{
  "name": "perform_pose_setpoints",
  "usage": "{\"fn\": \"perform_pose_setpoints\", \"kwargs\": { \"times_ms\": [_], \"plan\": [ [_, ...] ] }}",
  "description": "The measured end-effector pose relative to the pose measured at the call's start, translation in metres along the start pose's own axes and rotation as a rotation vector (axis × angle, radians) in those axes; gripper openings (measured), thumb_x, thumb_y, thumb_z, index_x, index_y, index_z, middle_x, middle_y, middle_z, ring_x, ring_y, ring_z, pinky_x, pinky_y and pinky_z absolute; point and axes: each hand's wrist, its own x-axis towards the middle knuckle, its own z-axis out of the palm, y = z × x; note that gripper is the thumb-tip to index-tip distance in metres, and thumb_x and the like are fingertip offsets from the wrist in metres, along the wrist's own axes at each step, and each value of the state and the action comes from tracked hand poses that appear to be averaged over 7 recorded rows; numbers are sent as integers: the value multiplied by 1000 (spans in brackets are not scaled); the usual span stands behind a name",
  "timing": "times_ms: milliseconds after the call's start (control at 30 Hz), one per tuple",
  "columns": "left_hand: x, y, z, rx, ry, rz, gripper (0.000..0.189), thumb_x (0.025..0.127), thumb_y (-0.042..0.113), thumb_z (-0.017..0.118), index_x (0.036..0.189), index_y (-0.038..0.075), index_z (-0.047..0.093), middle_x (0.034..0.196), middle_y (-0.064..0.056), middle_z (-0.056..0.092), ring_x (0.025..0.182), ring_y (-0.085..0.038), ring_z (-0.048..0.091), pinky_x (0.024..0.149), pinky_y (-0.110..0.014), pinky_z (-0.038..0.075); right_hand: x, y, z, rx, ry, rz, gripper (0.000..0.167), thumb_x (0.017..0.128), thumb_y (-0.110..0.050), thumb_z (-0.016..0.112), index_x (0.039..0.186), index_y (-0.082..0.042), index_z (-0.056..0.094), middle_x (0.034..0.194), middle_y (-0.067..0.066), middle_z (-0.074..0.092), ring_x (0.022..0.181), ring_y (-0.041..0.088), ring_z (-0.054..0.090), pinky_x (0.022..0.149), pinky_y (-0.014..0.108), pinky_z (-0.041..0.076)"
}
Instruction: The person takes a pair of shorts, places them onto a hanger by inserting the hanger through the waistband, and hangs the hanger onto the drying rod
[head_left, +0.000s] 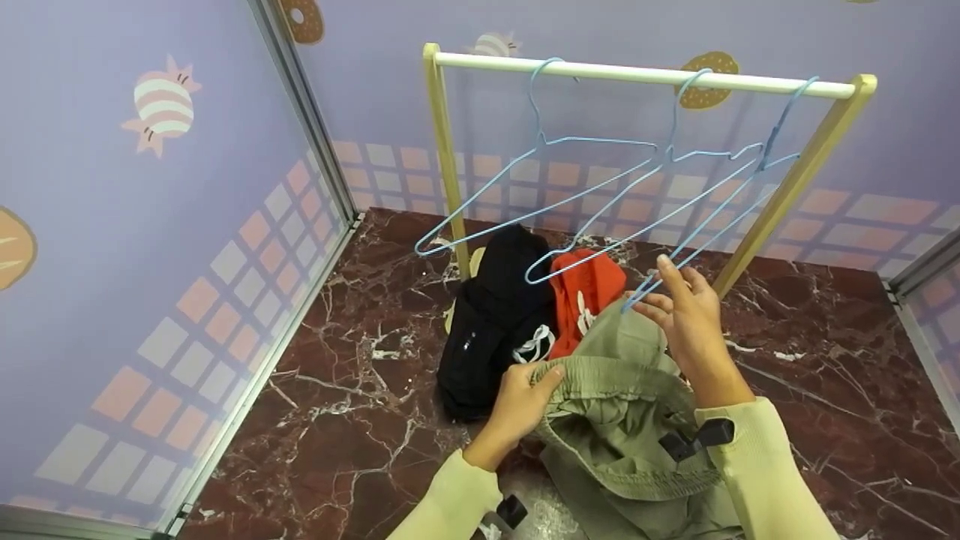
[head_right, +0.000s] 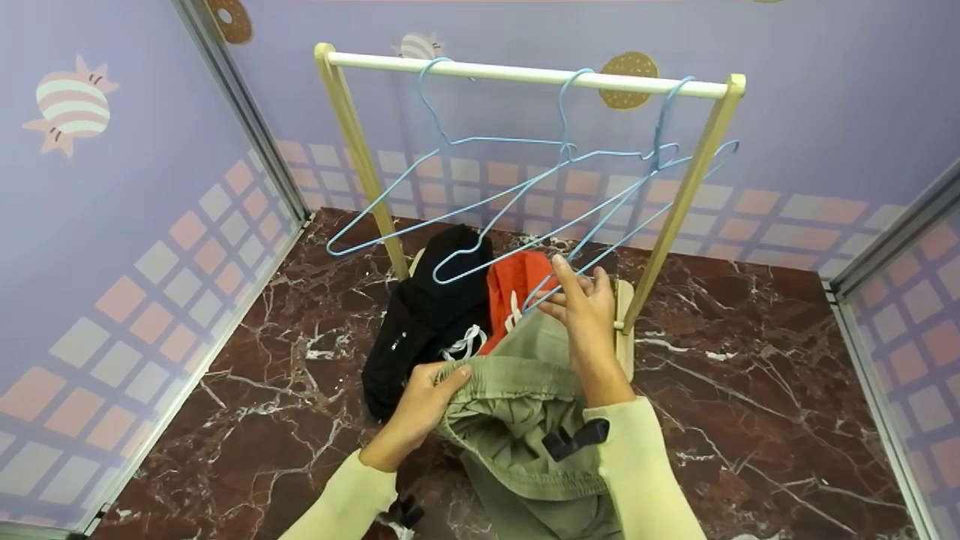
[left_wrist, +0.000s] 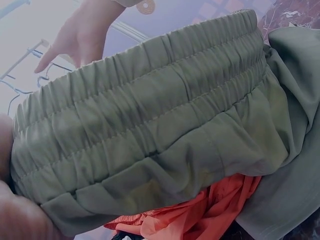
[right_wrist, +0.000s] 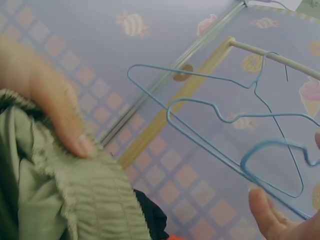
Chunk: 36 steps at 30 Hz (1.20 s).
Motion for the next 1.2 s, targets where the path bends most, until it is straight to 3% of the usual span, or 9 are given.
{"fn": "perform_pose_setpoints", "kwargs": {
  "times_ms": [67,133,233,400,667,1000,1200],
  "plan": [
    [0,0,0,1,0,-6,38,91,9,62,58,12,43,59,7,38,56,-3,37,58,-18,36,1,-1,3,13,16,4,60,96,-32,57,140,-5,25,132,12,43,72,11,65,72,24,55],
    [0,1,-1,0,-2,-7,38,91,9,62,58,12,43,59,6,37,56,-3,36,58,-18,36,1,0,5,16,33,4,41,96,-30,58,122,-7,35,116,5,51,66,10,61,68,22,54],
    [-1,0,-1,-13,-8,-4,35,91,9,61,59,8,47,59,3,43,56,-2,39,58,-18,38,1,-1,5,16,39,7,31,97,-29,57,111,-10,37,107,1,56,63,8,58,65,22,52],
    [-1,-1,-1,-32,-20,9,28,91,8,60,65,-2,59,66,-6,56,61,-1,48,63,-19,44,-1,-2,3,5,49,17,31,98,-32,54,115,-12,37,102,0,57,64,8,58,65,21,51],
    [0,-1,-1,-22,-11,9,33,91,9,61,61,2,51,62,5,42,58,-2,41,61,-18,40,-2,-2,-2,15,85,22,32,98,-32,54,118,-12,38,91,-5,60,62,9,58,64,21,49],
    [0,-1,-1,-18,-20,11,32,92,10,60,63,-2,54,61,6,41,59,-2,42,61,-18,40,-7,-4,-12,19,92,2,29,98,-31,55,116,-11,44,92,-5,64,59,8,57,62,20,46],
    [0,-3,0,-17,-23,-1,33,93,10,60,62,3,52,61,6,39,58,-3,40,61,-19,38,-11,-8,-16,26,81,-22,28,98,-28,55,115,-12,41,89,-6,67,59,8,56,61,19,45]
  ]
}}
